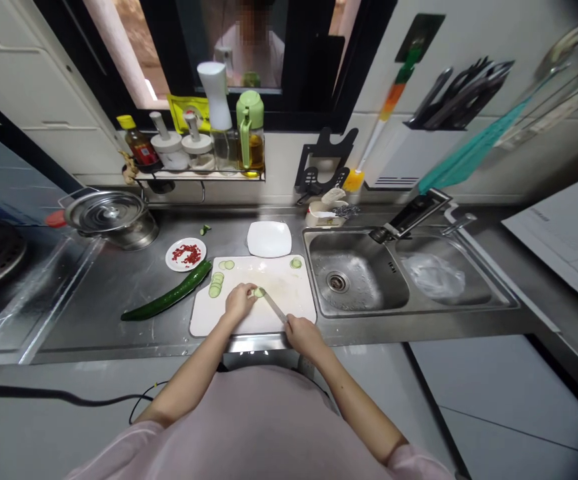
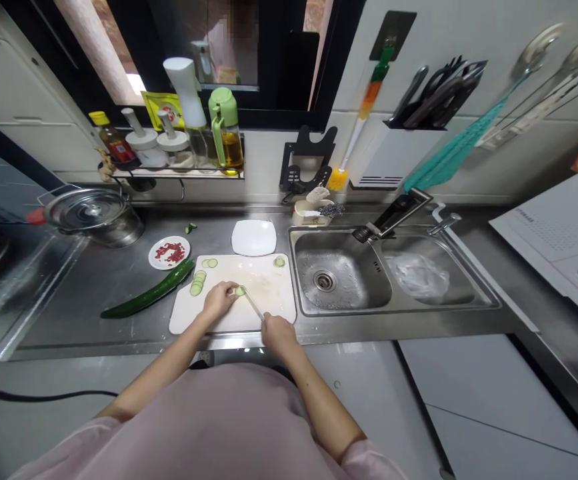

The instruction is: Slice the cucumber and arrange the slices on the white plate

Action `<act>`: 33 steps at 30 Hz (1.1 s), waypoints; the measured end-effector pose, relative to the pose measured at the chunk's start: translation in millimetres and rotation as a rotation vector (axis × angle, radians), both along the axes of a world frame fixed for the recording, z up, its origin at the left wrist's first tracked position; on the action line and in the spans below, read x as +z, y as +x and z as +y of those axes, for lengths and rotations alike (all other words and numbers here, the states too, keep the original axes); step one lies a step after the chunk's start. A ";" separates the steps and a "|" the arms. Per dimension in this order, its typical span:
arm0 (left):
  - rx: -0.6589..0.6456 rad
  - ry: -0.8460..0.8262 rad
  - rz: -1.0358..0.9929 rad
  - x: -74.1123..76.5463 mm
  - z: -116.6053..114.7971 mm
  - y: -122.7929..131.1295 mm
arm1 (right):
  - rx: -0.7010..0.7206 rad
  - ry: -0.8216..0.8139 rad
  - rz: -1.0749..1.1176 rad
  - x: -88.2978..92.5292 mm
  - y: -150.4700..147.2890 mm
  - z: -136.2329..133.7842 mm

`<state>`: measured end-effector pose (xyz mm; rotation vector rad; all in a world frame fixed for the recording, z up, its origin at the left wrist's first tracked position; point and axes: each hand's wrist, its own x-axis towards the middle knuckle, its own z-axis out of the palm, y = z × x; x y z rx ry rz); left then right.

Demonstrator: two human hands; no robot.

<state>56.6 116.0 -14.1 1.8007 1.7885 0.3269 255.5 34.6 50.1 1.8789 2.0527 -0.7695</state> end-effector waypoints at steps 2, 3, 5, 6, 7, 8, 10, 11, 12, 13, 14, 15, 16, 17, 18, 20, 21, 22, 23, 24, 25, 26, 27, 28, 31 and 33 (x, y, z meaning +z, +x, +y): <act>-0.005 -0.016 -0.006 -1.5 2.4 -0.5 | 0.011 -0.004 -0.011 3.0 2.9 3.0; -0.007 -0.024 -0.009 -2.1 3.3 -0.7 | 0.018 -0.006 -0.013 4.2 4.0 4.1; -0.009 -0.031 -0.015 -3.0 4.5 -0.9 | 0.028 -0.010 -0.014 5.3 5.3 5.4; -0.008 -0.032 -0.017 -3.2 4.7 -1.0 | 0.030 -0.009 -0.012 5.1 5.6 5.5; -0.008 -0.033 -0.018 -3.3 4.7 -1.0 | 0.030 -0.007 -0.011 4.4 5.8 5.4; -0.006 -0.031 -0.018 -3.4 4.5 -1.0 | 0.030 -0.005 -0.010 3.4 5.8 5.2; -0.002 -0.025 -0.020 -3.4 4.1 -1.0 | 0.033 0.000 -0.009 1.3 5.9 4.8; -0.001 -0.021 -0.021 -3.3 3.8 -1.0 | 0.035 0.001 -0.009 0.5 6.1 4.8; 0.000 -0.018 -0.021 -3.3 3.7 -1.1 | 0.037 0.002 -0.012 0.1 6.4 4.9; 0.001 -0.017 -0.022 -3.2 3.6 -1.1 | 0.041 0.000 -0.014 0.0 6.6 5.2; 0.002 -0.016 -0.022 -3.3 3.7 -1.1 | 0.045 -0.004 -0.016 0.1 6.9 5.6; 0.003 -0.015 -0.022 -3.3 3.7 -1.1 | 0.051 -0.008 -0.018 0.3 7.2 6.1; 0.005 -0.014 -0.022 -3.5 3.9 -1.1 | 0.057 -0.012 -0.019 0.6 7.5 6.5; 0.006 -0.014 -0.022 -3.6 4.1 -1.0 | 0.062 -0.016 -0.021 0.8 7.7 7.0; 0.007 -0.013 -0.022 -3.9 4.3 -1.0 | 0.066 -0.018 -0.022 0.8 7.9 7.4; 0.005 -0.016 -0.022 -4.3 4.7 -0.9 | 0.072 -0.018 -0.027 0.6 8.3 8.4; 0.006 -0.018 -0.022 -4.5 4.8 -0.8 | 0.073 -0.020 -0.030 0.4 8.5 8.8; 0.006 -0.021 -0.023 -4.6 5.0 -0.8 | 0.075 -0.022 -0.034 0.2 8.7 9.3; 0.007 -0.022 -0.024 -4.6 5.2 -0.8 | 0.077 -0.026 -0.037 0.1 8.9 9.8; 0.008 -0.023 -0.027 -4.6 5.4 -0.9 | 0.080 -0.032 -0.039 0.0 9.1 10.3; 0.007 -0.025 -0.031 -4.6 5.5 -0.9 | 0.083 -0.040 -0.041 0.0 9.2 10.7; 0.006 -0.027 -0.033 -4.5 5.6 -1.1 | 0.087 -0.048 -0.043 0.0 9.1 11.1; 0.006 -0.031 -0.035 -4.5 5.8 -1.2 | 0.091 -0.053 -0.044 0.0 8.8 11.4; 0.006 -0.036 -0.036 -4.4 5.9 -1.3 | 0.093 -0.056 -0.045 0.0 8.4 11.8; 0.007 -0.048 -0.038 -4.3 6.5 -1.5 | 0.093 -0.064 -0.047 0.8 6.4 13.0; 0.008 -0.055 -0.040 -4.0 7.0 -1.4 | 0.087 -0.079 -0.044 2.1 4.8 13.9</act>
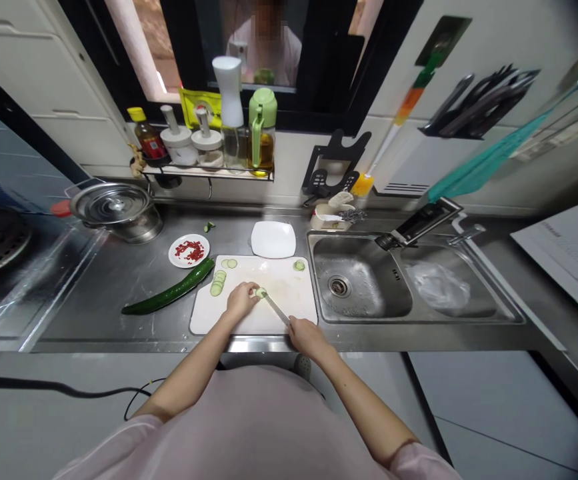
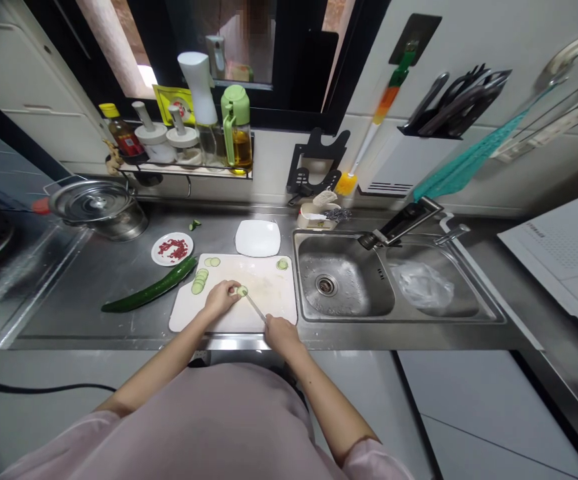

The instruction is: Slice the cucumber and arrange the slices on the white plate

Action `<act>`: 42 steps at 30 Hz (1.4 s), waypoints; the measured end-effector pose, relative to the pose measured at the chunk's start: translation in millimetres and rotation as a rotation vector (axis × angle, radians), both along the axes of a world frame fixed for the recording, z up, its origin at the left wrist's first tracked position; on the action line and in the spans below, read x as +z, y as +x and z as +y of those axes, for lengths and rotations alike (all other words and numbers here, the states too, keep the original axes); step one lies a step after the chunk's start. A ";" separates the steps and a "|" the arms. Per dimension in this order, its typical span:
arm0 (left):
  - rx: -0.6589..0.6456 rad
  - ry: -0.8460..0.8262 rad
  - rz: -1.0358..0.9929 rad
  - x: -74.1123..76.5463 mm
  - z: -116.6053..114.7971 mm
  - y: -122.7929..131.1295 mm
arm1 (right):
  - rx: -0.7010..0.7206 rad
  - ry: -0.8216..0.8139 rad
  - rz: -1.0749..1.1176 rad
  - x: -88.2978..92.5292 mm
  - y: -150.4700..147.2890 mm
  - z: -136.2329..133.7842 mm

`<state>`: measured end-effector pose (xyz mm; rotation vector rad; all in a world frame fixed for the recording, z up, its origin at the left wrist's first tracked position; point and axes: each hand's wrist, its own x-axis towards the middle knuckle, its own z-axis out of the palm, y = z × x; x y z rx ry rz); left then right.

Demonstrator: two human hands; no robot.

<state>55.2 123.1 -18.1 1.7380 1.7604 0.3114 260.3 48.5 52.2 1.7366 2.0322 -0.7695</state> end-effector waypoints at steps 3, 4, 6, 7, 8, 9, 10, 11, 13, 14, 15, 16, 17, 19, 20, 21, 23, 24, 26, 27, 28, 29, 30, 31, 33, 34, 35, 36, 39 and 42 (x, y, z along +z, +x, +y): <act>0.001 -0.011 0.004 0.9 0.9 0.5 | -0.009 -0.016 0.003 2.8 -1.6 1.0; 0.001 -0.012 0.003 1.3 1.2 0.6 | -0.012 -0.018 0.002 3.7 -1.9 1.2; 0.000 -0.013 -0.003 1.7 1.9 0.8 | -0.013 -0.018 0.000 5.0 -2.3 1.5; -0.001 -0.015 -0.006 1.7 2.3 0.7 | -0.013 -0.017 0.000 5.4 -2.4 1.7; -0.003 -0.018 -0.007 1.6 2.6 0.6 | -0.012 -0.016 0.001 5.6 -2.6 2.1; -0.005 -0.022 -0.007 1.3 3.0 0.5 | -0.010 -0.015 0.005 5.6 -2.9 2.6; -0.007 -0.026 -0.006 0.9 3.3 0.3 | -0.010 -0.015 0.008 5.5 -3.2 3.3; -0.009 -0.029 -0.005 0.6 3.5 0.1 | -0.012 -0.016 0.009 5.3 -3.7 4.2; -0.011 -0.028 -0.004 0.1 3.6 -0.1 | -0.013 -0.016 0.009 4.6 -4.9 5.9; -0.012 -0.024 -0.004 0.0 3.5 -0.1 | -0.012 -0.015 0.007 4.2 -5.5 6.7; -0.011 -0.021 -0.004 0.0 3.4 0.0 | -0.009 -0.014 0.005 3.9 -6.0 7.3; -0.010 -0.020 -0.003 0.1 3.2 0.2 | -0.005 -0.014 0.004 3.6 -6.5 7.8; -0.009 -0.020 -0.002 0.3 3.0 0.4 | -0.002 -0.013 0.004 3.4 -6.9 8.1; -0.006 -0.021 -0.003 0.7 2.6 1.0 | 0.001 -0.007 0.005 3.4 -7.4 8.4; -0.004 -0.022 -0.004 0.8 2.5 1.2 | 0.002 -0.003 0.004 3.6 -7.7 8.6; -0.002 -0.022 -0.004 0.9 2.5 1.4 | 0.003 0.000 0.004 3.9 -8.0 8.8; 0.001 -0.025 -0.005 1.0 2.5 1.6 | 0.004 0.004 0.001 5.0 -8.8 9.3; 0.002 -0.028 -0.004 1.2 2.5 1.5 | 0.003 0.004 0.000 5.7 -9.4 9.7; 0.002 -0.032 -0.002 2.0 2.3 1.4 | -0.001 0.000 -0.001 7.3 -10.8 10.5; 0.002 -0.032 -0.001 2.6 2.1 1.4 | -0.003 -0.003 -0.004 8.1 -11.6 10.9; 0.002 -0.029 0.000 3.2 1.9 1.4 | -0.003 -0.006 -0.007 8.9 -12.3 11.2; 0.001 -0.026 0.001 3.9 1.7 1.5 | -0.004 -0.008 -0.010 9.6 -13.0 11.5; 0.001 -0.022 0.002 4.4 1.4 1.7 | -0.004 -0.009 -0.012 10.1 -13.6 11.6; 0.000 -0.020 0.002 4.7 1.2 2.0 | -0.005 -0.008 -0.013 10.5 -14.2 11.5; 0.001 -0.021 0.004 4.9 0.7 2.7 | -0.009 -0.002 -0.012 10.6 -14.9 11.0; 0.002 -0.021 0.003 4.7 0.4 3.1 | -0.011 0.001 -0.012 10.2 -15.0 10.6; 0.005 -0.021 0.002 4.4 0.2 3.5 | -0.013 0.005 -0.014 9.5 -14.9 10.2; 0.007 -0.020 -0.003 4.1 -0.1 3.8 | -0.015 0.007 -0.018 8.2 -14.5 9.7; 0.013 -0.023 -0.021 3.3 -0.1 5.0 | -0.018 0.015 -0.020 2.3 -11.7 8.7; 0.028 -0.037 -0.033 5.1 1.1 6.4 | -0.014 0.042 -0.023 -4.6 -6.7 7.0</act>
